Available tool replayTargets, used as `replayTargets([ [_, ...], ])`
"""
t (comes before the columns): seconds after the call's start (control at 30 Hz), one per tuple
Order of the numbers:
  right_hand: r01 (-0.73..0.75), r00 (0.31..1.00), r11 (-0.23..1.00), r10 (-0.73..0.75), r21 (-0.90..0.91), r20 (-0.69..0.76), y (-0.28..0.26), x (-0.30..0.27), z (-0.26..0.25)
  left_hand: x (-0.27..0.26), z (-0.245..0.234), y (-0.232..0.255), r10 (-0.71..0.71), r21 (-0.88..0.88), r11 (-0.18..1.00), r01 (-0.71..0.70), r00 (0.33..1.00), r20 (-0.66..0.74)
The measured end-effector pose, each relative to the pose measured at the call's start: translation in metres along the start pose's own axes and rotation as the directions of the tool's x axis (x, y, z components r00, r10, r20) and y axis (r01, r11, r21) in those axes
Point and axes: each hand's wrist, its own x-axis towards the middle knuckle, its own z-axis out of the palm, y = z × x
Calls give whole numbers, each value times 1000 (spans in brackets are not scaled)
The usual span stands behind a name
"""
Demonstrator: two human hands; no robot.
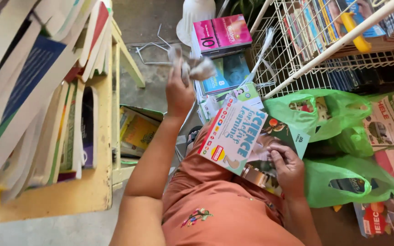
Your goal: Sort and clean books by wiping them with a cloth, cutting ties, and placing them into bags.
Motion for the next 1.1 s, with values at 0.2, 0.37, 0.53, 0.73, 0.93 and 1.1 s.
replayTargets([
  [0.2, 192, 973, 902, -227, -387, -45, -10, 20, 9, -72, 82, -115, -300, 106, 954, 282, 917, 263],
  [0.37, 422, 879, 664, -465, -617, 101, 0, 32, 18, -97, 127, -141, -256, 33, 965, 259, 911, 325],
  [0.53, 379, 910, 716, -405, -587, 94, 2, 37, 18, -73, 167, -149, -183, 44, 983, 178, 931, 315],
  [0.73, 325, 931, 732, -358, -599, 68, 7, 37, 13, -16, 176, -137, -169, -17, 985, 173, 975, 147],
  [0.93, 307, 936, 757, -348, -578, 41, 29, 43, 6, -56, 261, -240, -563, -56, 804, 592, 788, 249],
  [1.1, 291, 941, 780, -337, -554, 20, 37, 50, 4, -66, 280, -243, -799, -59, 256, 965, 246, 549],
])
